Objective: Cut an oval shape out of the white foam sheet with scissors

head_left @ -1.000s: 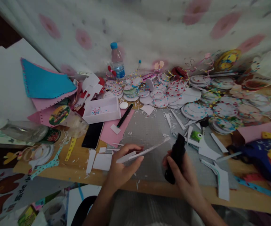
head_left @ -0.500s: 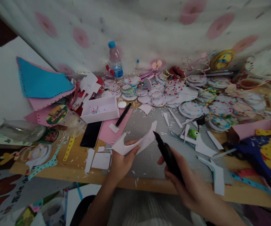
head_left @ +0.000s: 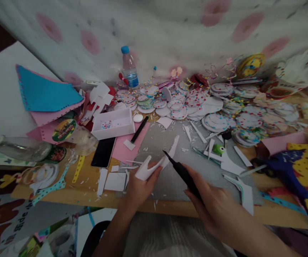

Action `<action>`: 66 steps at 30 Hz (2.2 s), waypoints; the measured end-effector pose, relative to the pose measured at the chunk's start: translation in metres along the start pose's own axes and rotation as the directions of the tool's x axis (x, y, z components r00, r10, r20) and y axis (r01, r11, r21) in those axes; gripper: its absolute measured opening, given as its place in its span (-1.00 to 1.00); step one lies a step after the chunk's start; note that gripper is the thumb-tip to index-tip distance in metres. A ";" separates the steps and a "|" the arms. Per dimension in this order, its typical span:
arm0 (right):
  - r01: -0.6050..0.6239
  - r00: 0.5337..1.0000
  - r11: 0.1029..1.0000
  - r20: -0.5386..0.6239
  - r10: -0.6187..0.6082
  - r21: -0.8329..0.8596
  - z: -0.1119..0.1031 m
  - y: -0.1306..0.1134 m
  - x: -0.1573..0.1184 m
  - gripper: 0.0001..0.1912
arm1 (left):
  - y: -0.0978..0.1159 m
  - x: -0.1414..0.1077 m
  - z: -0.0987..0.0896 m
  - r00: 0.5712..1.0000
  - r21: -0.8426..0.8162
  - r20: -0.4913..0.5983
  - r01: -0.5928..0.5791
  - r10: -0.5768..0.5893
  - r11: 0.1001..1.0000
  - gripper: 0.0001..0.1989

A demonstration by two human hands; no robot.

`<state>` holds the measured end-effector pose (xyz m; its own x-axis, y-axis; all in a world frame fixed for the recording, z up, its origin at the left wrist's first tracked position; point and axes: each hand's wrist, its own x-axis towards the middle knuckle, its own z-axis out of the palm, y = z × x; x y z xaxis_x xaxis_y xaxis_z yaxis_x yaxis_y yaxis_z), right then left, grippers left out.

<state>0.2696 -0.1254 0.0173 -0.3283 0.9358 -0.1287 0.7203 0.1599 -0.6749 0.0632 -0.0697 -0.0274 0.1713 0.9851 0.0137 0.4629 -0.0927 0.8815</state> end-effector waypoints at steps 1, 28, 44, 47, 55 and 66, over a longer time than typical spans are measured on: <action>0.000 1.000 1.000 -0.005 0.000 -0.011 -0.002 -0.002 0.001 -0.44 | 0.000 0.000 0.000 1.000 0.003 0.001 0.009 -0.009 1.000 -0.73; -0.079 0.995 0.949 0.027 0.092 -0.304 0.008 -0.007 0.009 -0.75 | 0.000 -0.002 -0.001 0.958 0.236 0.057 -0.285 0.279 0.929 -0.75; -0.189 0.963 0.944 0.134 0.232 -0.271 0.008 -0.011 0.022 -0.85 | 0.003 0.004 0.000 0.970 0.165 -0.038 -0.230 0.239 0.959 -0.82; -0.185 0.973 0.964 0.104 0.207 -0.191 0.004 -0.010 0.023 -0.87 | 0.002 0.004 0.000 0.985 0.130 -0.042 -0.159 0.166 0.979 -0.82; -0.127 0.991 0.982 0.029 0.132 -0.140 -0.002 -0.012 0.020 -0.78 | 0.003 0.003 0.000 0.997 0.095 -0.013 -0.076 0.077 0.993 -0.79; -0.204 0.910 0.962 -0.398 0.118 -0.181 -0.047 -0.008 0.023 -0.66 | 0.001 0.016 -0.007 0.939 -0.330 -0.150 0.247 -0.309 0.911 -0.75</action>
<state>0.2852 -0.0906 0.0542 0.0291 0.9953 0.0921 0.8708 0.0200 -0.4912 0.0604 -0.0527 -0.0235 -0.1126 0.9756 -0.1883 0.1767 0.2061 0.9624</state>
